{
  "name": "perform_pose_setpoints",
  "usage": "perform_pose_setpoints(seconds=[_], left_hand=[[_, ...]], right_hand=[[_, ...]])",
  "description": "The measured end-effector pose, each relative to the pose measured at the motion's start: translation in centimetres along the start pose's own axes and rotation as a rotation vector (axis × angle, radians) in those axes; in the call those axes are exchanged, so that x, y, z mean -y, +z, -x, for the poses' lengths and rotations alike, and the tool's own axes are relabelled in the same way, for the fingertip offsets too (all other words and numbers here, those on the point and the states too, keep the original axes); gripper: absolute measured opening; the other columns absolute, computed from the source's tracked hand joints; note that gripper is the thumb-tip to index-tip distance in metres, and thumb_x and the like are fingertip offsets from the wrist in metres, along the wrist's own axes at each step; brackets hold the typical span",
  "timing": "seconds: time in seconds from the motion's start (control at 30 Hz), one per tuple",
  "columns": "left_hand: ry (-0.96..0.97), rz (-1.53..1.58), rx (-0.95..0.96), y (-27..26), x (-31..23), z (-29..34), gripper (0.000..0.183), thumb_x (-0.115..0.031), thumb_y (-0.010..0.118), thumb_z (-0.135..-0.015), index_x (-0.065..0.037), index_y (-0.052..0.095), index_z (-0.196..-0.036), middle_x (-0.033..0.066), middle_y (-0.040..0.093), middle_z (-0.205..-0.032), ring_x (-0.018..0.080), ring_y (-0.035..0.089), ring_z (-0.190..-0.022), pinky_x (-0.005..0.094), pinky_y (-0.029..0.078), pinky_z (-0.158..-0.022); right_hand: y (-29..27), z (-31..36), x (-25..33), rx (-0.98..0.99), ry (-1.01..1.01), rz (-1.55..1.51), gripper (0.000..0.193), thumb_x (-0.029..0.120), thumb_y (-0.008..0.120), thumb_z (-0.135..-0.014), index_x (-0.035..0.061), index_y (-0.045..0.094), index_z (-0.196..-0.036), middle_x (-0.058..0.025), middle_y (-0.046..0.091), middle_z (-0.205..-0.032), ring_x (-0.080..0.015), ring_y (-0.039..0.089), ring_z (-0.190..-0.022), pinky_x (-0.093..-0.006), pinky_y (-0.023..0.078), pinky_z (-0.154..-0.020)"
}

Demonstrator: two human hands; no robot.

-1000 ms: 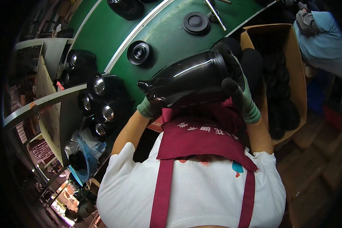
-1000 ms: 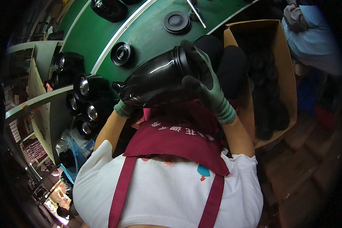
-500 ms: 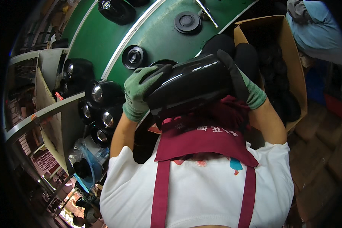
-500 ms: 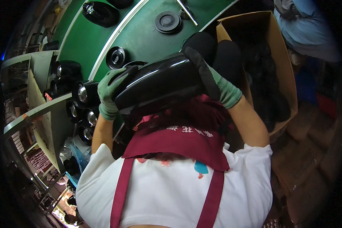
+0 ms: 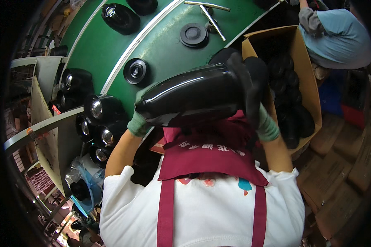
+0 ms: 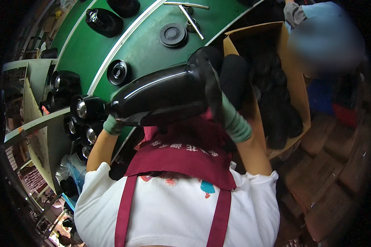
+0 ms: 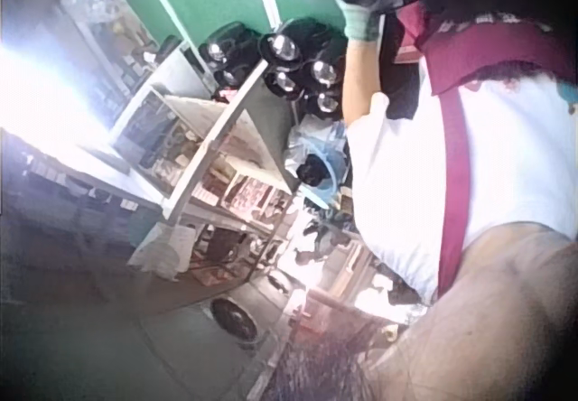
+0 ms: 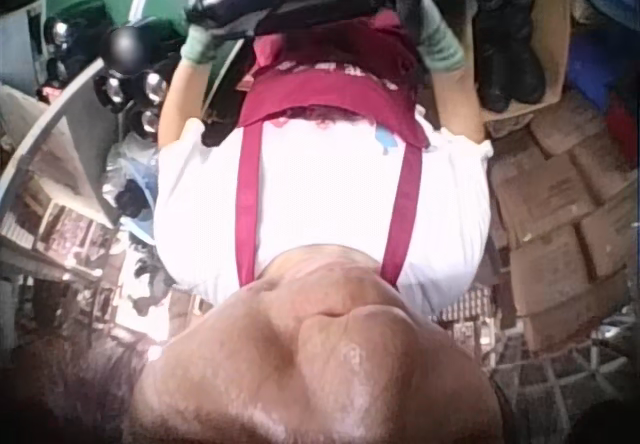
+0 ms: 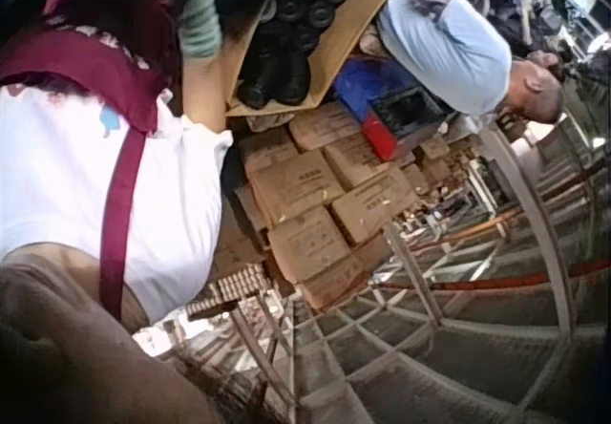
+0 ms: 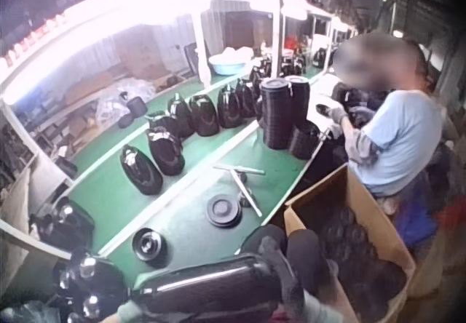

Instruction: The person repeatedly picks up black kettle bodies and lids from a green conveyor belt, attaches the lids to the kettles, and places the assembled units into a cardboard box. The process is continuous and repetitive throughout the clip.

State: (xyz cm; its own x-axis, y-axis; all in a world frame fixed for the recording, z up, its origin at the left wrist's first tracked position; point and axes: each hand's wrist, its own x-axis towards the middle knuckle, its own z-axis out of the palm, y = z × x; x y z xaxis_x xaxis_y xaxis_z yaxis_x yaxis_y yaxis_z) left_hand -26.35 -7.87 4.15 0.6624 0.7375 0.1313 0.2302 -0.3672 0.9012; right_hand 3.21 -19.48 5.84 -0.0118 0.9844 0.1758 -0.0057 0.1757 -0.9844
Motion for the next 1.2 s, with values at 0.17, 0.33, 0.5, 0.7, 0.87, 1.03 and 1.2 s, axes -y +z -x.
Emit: perform_pose_setpoints(seconds=[0.17, 0.33, 0.5, 0.7, 0.87, 1.03, 1.2], left_hand=[[-0.088, 0.065, -0.137, -0.2, -1.8, -2.0, 0.043, -0.009, 0.07, -0.079, 0.002, 0.064, -0.121, 0.0109, 0.069, -0.108, 0.0189, 0.067, -0.095, 0.0311, 0.053, -0.086], [-0.104, 0.139, -0.133, -0.8, -1.5, -1.3, 0.045, -0.011, 0.072, -0.078, 0.002, 0.064, -0.12, 0.0107, 0.069, -0.107, 0.0198, 0.067, -0.095, 0.0319, 0.054, -0.085], [-0.252, 0.475, -0.146, 1.1, 0.9, 0.2, 0.047, -0.012, 0.074, -0.076, 0.001, 0.065, -0.119, 0.0105, 0.07, -0.106, 0.0207, 0.068, -0.094, 0.0327, 0.054, -0.084], [0.709, -0.767, 0.372, -2.8, -9.2, -6.0, 0.04, -0.015, 0.075, -0.066, -0.004, 0.071, -0.105, 0.0119, 0.069, -0.098, 0.0271, 0.069, -0.083, 0.0343, 0.054, -0.07], [-0.158, 0.218, 0.014, -1.8, -2.5, -3.9, 0.04, -0.013, 0.071, -0.078, 0.0, 0.066, -0.115, 0.0111, 0.07, -0.103, 0.0212, 0.068, -0.092, 0.0328, 0.053, -0.086], [-0.283, 0.415, -0.048, 0.0, 3.4, -1.6, 0.046, -0.018, 0.072, -0.08, 0.001, 0.063, -0.121, 0.0104, 0.069, -0.111, 0.0196, 0.066, -0.099, 0.0313, 0.051, -0.09], [0.195, -0.286, 0.019, -0.7, -6.8, -5.4, 0.048, -0.016, 0.071, -0.069, -0.002, 0.069, -0.115, 0.0131, 0.069, -0.097, 0.0251, 0.07, -0.089, 0.0321, 0.053, -0.076]], right_hand=[[1.0, 2.1, -6.0, -0.287, -0.002, -0.355, 0.069, 0.04, 0.057, -0.097, 0.0032, 0.032, -0.149, -0.0123, 0.039, -0.15, -0.0257, 0.037, -0.139, -0.0362, 0.029, -0.115], [1.5, -1.4, -0.4, -0.294, 0.004, -0.358, 0.06, 0.037, 0.048, -0.102, 0.0009, 0.034, -0.147, -0.0099, 0.044, -0.146, -0.0199, 0.045, -0.132, -0.0315, 0.033, -0.112], [0.5, -3.9, 2.6, -0.132, -0.042, -0.248, 0.056, 0.039, 0.042, -0.104, -0.0007, 0.04, -0.144, -0.0096, 0.048, -0.144, -0.0176, 0.049, -0.128, -0.0305, 0.036, -0.11], [1.1, -0.6, -1.2, -0.061, 0.699, -0.591, 0.061, 0.046, 0.041, -0.103, -0.0002, 0.043, -0.143, -0.0093, 0.051, -0.141, -0.018, 0.051, -0.124, -0.0295, 0.037, -0.107], [0.9, 0.6, 1.6, -0.145, 0.304, -0.08, 0.054, 0.031, 0.043, -0.103, 0.004, 0.034, -0.149, -0.0107, 0.046, -0.144, -0.0203, 0.05, -0.124, -0.0322, 0.039, -0.105], [1.6, -0.4, -0.3, -0.265, -0.221, 0.09, 0.054, 0.018, 0.046, -0.102, 0.008, 0.027, -0.152, -0.0152, 0.039, -0.15, -0.025, 0.041, -0.136, -0.0384, 0.031, -0.114], [-0.5, 0.5, -0.5, -0.22, 0.43, -0.532, 0.052, 0.031, 0.043, -0.103, 0.0084, 0.033, -0.15, -0.0104, 0.041, -0.148, -0.0209, 0.045, -0.132, -0.0366, 0.034, -0.111]])
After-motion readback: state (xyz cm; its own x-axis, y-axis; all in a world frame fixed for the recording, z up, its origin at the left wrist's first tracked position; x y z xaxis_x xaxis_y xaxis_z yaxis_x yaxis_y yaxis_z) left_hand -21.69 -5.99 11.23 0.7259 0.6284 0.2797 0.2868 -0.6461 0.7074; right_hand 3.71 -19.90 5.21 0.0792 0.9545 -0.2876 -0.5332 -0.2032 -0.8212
